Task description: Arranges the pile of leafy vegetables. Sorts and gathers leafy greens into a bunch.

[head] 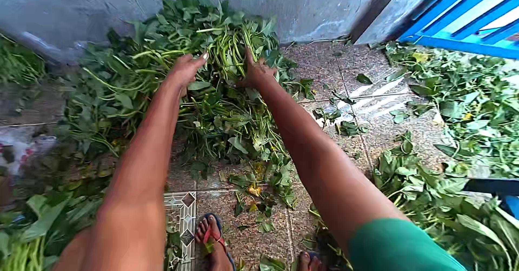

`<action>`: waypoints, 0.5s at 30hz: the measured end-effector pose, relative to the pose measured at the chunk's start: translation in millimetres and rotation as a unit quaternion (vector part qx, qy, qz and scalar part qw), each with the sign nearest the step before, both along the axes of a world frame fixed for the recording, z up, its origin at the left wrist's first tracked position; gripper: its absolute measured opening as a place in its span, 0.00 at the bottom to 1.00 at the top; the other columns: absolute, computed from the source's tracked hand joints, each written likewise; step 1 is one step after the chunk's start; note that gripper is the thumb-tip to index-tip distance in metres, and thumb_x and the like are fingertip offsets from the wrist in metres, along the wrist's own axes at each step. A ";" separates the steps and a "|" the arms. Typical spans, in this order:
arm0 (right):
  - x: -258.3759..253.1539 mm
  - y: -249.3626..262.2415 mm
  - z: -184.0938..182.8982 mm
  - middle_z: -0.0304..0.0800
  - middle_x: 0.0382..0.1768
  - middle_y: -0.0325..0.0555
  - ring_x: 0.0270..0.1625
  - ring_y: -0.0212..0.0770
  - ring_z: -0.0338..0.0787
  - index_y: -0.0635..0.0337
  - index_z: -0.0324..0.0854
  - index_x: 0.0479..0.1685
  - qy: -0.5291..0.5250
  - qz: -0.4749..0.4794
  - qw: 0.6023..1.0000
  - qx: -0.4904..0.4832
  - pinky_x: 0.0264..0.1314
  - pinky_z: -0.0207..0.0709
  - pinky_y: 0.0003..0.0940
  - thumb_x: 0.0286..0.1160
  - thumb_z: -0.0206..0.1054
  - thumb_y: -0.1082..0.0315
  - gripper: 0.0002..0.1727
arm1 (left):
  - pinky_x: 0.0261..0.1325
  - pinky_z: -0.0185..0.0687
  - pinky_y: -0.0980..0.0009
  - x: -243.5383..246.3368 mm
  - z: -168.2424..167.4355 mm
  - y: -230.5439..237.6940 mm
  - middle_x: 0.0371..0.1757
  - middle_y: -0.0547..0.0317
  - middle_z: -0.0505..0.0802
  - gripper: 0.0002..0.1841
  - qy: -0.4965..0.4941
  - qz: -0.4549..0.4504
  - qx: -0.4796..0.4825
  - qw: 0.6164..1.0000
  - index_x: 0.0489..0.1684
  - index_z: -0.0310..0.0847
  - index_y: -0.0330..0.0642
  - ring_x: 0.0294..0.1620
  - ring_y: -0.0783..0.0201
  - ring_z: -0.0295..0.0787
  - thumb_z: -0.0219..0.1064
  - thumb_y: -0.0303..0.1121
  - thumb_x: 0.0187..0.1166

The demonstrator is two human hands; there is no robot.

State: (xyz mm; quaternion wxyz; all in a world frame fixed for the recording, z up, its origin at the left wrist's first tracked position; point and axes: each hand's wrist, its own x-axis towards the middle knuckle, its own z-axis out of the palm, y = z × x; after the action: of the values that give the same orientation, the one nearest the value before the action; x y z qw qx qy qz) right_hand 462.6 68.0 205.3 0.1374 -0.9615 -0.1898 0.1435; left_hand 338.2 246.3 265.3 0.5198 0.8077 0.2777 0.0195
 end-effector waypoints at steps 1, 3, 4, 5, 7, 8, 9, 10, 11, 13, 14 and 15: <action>3.9 -6.0 -6.4 0.57 0.85 0.81 0.74 0.83 0.75 0.35 0.21 0.99 0.022 -0.002 1.000 0.009 0.70 0.60 0.86 0.46 0.84 0.33 0.80 | 0.84 0.66 0.44 21.0 -17.6 -0.5 0.86 0.40 0.70 0.42 -0.001 0.024 -0.010 1.000 0.88 0.61 0.36 0.86 0.45 0.67 0.64 0.59 0.83; 10.2 -14.9 -13.9 0.59 0.86 0.76 0.73 0.79 0.78 0.31 0.19 0.98 0.054 -0.002 0.997 0.052 0.66 0.68 0.82 0.48 0.85 0.34 0.80 | 0.82 0.66 0.40 54.6 -41.6 -8.6 0.87 0.37 0.69 0.49 -0.008 0.049 -0.006 0.999 0.91 0.56 0.37 0.86 0.42 0.66 0.67 0.63 0.78; 12.6 -18.3 -18.4 0.59 0.86 0.75 0.73 0.78 0.78 0.30 0.19 0.98 0.063 -0.006 0.994 0.084 0.65 0.71 0.80 0.48 0.86 0.36 0.80 | 0.81 0.67 0.39 67.3 -47.1 -16.4 0.88 0.37 0.68 0.53 -0.001 0.051 -0.005 0.999 0.94 0.51 0.40 0.86 0.41 0.66 0.69 0.66 0.74; 14.6 -20.5 -25.1 0.58 0.86 0.74 0.73 0.77 0.78 0.30 0.20 0.98 0.068 -0.012 0.990 0.120 0.64 0.74 0.78 0.47 0.87 0.37 0.80 | 0.81 0.65 0.37 76.9 -49.4 -25.0 0.89 0.38 0.66 0.57 0.008 0.049 -0.006 0.999 0.96 0.45 0.43 0.87 0.41 0.64 0.71 0.67 0.71; 13.1 -27.4 -44.7 0.60 0.86 0.72 0.72 0.72 0.80 0.33 0.24 0.99 0.061 -0.031 0.973 0.218 0.65 0.80 0.70 0.45 0.90 0.43 0.81 | 0.84 0.61 0.36 91.7 -53.8 -36.7 0.89 0.36 0.66 0.64 0.027 0.051 0.009 0.998 0.97 0.38 0.44 0.89 0.40 0.62 0.75 0.69 0.64; 10.7 -32.6 -55.1 0.62 0.85 0.71 0.72 0.69 0.81 0.37 0.25 0.99 0.052 -0.044 0.959 0.276 0.67 0.80 0.66 0.44 0.91 0.46 0.82 | 0.84 0.62 0.35 97.0 -55.1 -41.6 0.89 0.35 0.66 0.65 0.033 0.052 0.019 0.998 0.97 0.37 0.46 0.88 0.39 0.62 0.78 0.66 0.62; 9.0 -37.9 -65.4 0.63 0.85 0.70 0.75 0.67 0.80 0.41 0.25 0.99 0.047 -0.057 0.942 0.328 0.71 0.80 0.65 0.43 0.92 0.50 0.82 | 0.82 0.64 0.33 101.4 -56.2 -49.5 0.87 0.32 0.68 0.64 0.038 0.054 0.039 0.997 0.97 0.40 0.47 0.86 0.36 0.65 0.82 0.61 0.61; 7.5 -43.3 -74.9 0.63 0.86 0.69 0.78 0.66 0.79 0.43 0.24 0.99 0.044 -0.066 0.926 0.370 0.74 0.78 0.64 0.42 0.93 0.52 0.83 | 0.78 0.67 0.31 105.2 -57.1 -61.0 0.85 0.29 0.69 0.63 0.049 0.055 0.077 0.994 0.96 0.43 0.48 0.83 0.32 0.67 0.84 0.55 0.59; 6.0 -49.1 -82.8 0.62 0.87 0.68 0.80 0.65 0.77 0.45 0.22 0.99 0.046 -0.074 0.914 0.397 0.76 0.77 0.64 0.42 0.93 0.54 0.84 | 0.74 0.69 0.28 106.2 -55.4 -77.3 0.86 0.27 0.67 0.60 0.066 0.051 0.123 0.989 0.96 0.45 0.50 0.81 0.28 0.69 0.84 0.52 0.60; 0.4 -63.0 -91.8 0.62 0.89 0.63 0.81 0.62 0.78 0.43 0.21 0.99 0.057 -0.100 0.896 0.429 0.77 0.76 0.64 0.45 0.92 0.59 0.83 | 0.68 0.73 0.29 106.3 -55.7 -109.3 0.88 0.28 0.63 0.56 0.084 0.043 0.200 0.975 0.96 0.48 0.55 0.76 0.27 0.74 0.82 0.48 0.62; -3.6 -71.8 -95.6 0.63 0.89 0.61 0.80 0.61 0.79 0.43 0.22 0.99 0.058 -0.115 0.885 0.447 0.76 0.77 0.63 0.46 0.91 0.62 0.82 | 0.66 0.76 0.31 105.3 -57.5 -122.8 0.88 0.29 0.63 0.55 0.082 0.034 0.224 0.971 0.96 0.49 0.56 0.73 0.28 0.77 0.82 0.46 0.63; -8.6 -81.8 -100.7 0.66 0.87 0.61 0.77 0.60 0.82 0.43 0.23 0.99 0.054 -0.132 0.875 0.463 0.74 0.79 0.62 0.46 0.91 0.64 0.81 | 0.64 0.78 0.33 103.7 -59.3 -135.5 0.89 0.29 0.61 0.55 0.075 0.019 0.237 0.969 0.96 0.49 0.57 0.73 0.28 0.77 0.82 0.45 0.63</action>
State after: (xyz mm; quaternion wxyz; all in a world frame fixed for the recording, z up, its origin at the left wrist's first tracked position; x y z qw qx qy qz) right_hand 454.0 -13.8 104.7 0.5944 -0.7950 -0.0979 0.0713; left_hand 441.9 110.7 206.0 0.2911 0.9013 0.3191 0.0338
